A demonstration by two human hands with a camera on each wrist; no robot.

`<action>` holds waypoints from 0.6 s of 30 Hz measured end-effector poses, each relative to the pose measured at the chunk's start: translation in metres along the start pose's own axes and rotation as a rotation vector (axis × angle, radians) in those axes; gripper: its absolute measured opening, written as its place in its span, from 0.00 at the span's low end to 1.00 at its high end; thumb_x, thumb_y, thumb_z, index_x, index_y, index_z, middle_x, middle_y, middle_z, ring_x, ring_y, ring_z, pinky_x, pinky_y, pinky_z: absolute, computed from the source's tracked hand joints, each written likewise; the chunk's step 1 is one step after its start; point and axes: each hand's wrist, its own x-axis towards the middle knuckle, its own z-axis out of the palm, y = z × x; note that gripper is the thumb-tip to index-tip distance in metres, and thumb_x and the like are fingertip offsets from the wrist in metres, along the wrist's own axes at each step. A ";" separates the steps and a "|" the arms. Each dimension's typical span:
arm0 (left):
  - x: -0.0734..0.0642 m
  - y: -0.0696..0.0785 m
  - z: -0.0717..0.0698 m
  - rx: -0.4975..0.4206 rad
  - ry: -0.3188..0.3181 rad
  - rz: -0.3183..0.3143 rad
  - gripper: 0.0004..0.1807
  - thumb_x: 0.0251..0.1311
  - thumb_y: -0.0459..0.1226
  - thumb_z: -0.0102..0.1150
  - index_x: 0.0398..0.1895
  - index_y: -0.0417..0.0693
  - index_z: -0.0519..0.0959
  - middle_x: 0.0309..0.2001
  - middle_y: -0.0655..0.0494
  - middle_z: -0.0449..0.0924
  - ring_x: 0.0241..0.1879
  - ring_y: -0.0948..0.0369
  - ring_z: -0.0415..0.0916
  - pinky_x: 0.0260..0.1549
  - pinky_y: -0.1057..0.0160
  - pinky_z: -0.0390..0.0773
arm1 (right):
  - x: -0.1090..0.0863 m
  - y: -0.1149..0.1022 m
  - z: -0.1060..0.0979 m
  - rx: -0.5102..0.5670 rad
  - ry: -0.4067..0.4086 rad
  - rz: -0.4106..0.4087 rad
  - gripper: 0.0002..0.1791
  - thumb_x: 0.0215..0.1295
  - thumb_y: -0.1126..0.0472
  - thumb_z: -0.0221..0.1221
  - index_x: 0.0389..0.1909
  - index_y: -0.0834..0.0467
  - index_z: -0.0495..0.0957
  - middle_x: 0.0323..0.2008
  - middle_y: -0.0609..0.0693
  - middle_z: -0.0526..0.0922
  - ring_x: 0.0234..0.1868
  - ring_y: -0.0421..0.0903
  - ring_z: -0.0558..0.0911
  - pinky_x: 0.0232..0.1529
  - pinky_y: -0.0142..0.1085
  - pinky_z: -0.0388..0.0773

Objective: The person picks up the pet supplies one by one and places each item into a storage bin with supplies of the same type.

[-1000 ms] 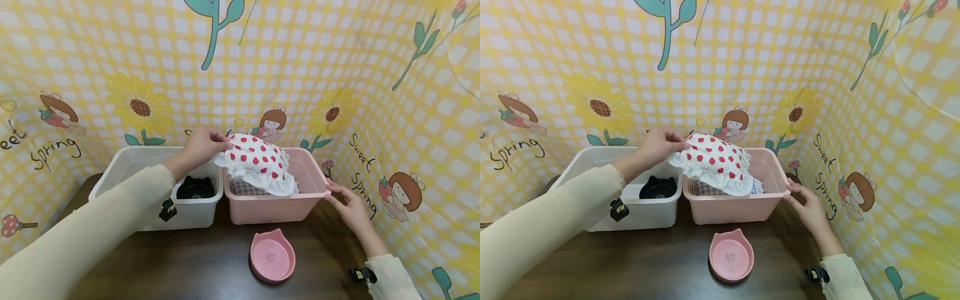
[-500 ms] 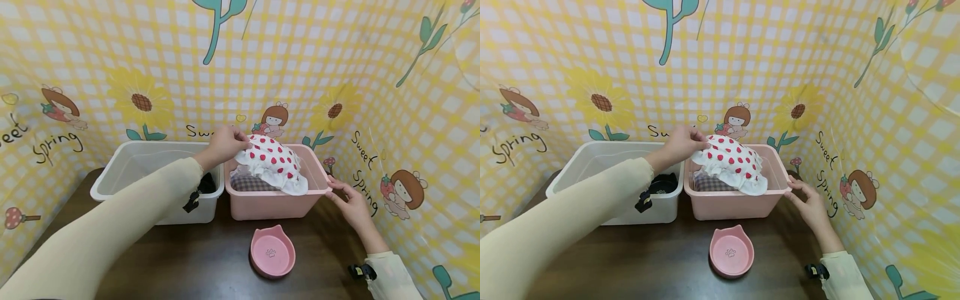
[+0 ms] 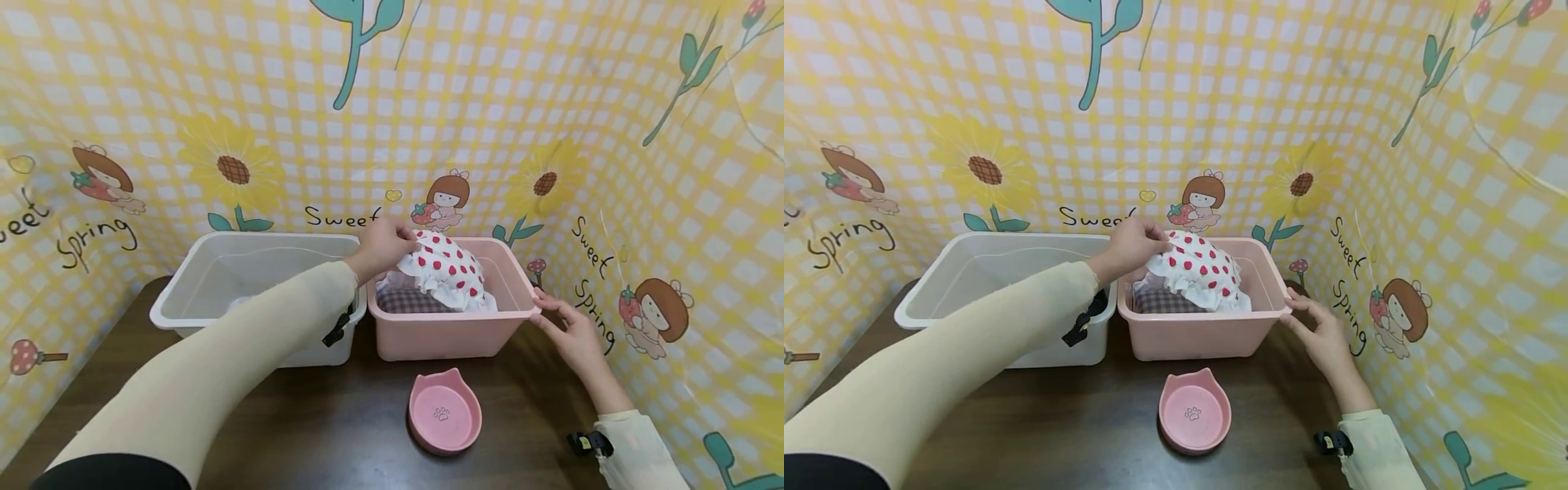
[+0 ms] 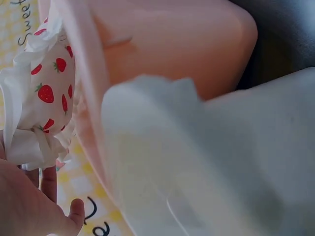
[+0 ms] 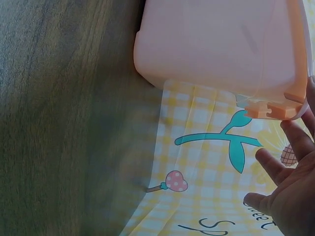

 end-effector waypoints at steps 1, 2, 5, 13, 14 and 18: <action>-0.001 0.000 0.002 0.002 -0.011 -0.001 0.07 0.61 0.44 0.72 0.29 0.55 0.85 0.33 0.60 0.85 0.44 0.57 0.78 0.65 0.42 0.57 | 0.000 0.000 0.000 -0.003 -0.001 0.008 0.17 0.68 0.58 0.68 0.56 0.56 0.84 0.65 0.53 0.79 0.61 0.22 0.72 0.56 0.14 0.67; -0.002 -0.001 0.004 0.001 -0.022 -0.002 0.07 0.61 0.44 0.72 0.29 0.55 0.85 0.33 0.61 0.85 0.43 0.58 0.79 0.66 0.43 0.57 | -0.001 0.000 0.000 -0.010 0.000 0.017 0.17 0.68 0.56 0.68 0.56 0.55 0.84 0.65 0.52 0.80 0.61 0.22 0.72 0.57 0.14 0.67; -0.004 -0.003 0.011 -0.014 -0.048 -0.012 0.06 0.62 0.43 0.71 0.29 0.55 0.85 0.31 0.62 0.85 0.42 0.59 0.78 0.66 0.44 0.58 | -0.002 -0.001 0.000 -0.030 -0.001 0.032 0.17 0.68 0.54 0.67 0.56 0.53 0.84 0.65 0.50 0.80 0.61 0.22 0.73 0.57 0.15 0.66; -0.006 -0.016 0.030 -0.003 -0.097 0.005 0.06 0.63 0.42 0.69 0.29 0.54 0.86 0.30 0.61 0.85 0.39 0.60 0.76 0.46 0.58 0.73 | -0.002 -0.001 0.000 -0.005 0.012 0.038 0.17 0.68 0.55 0.68 0.56 0.55 0.84 0.64 0.51 0.80 0.62 0.22 0.73 0.57 0.14 0.65; -0.006 -0.017 0.031 0.015 -0.108 0.012 0.06 0.63 0.43 0.69 0.29 0.54 0.86 0.30 0.62 0.84 0.40 0.60 0.76 0.46 0.59 0.72 | -0.002 -0.001 0.001 0.000 0.012 0.034 0.17 0.68 0.56 0.68 0.56 0.56 0.84 0.64 0.52 0.80 0.62 0.22 0.73 0.57 0.14 0.65; -0.007 -0.019 0.032 0.091 -0.121 0.019 0.05 0.62 0.43 0.70 0.30 0.56 0.85 0.30 0.63 0.84 0.43 0.59 0.74 0.53 0.55 0.67 | -0.001 -0.001 0.003 0.052 0.010 0.006 0.17 0.68 0.61 0.68 0.56 0.60 0.83 0.64 0.56 0.79 0.62 0.22 0.73 0.58 0.14 0.66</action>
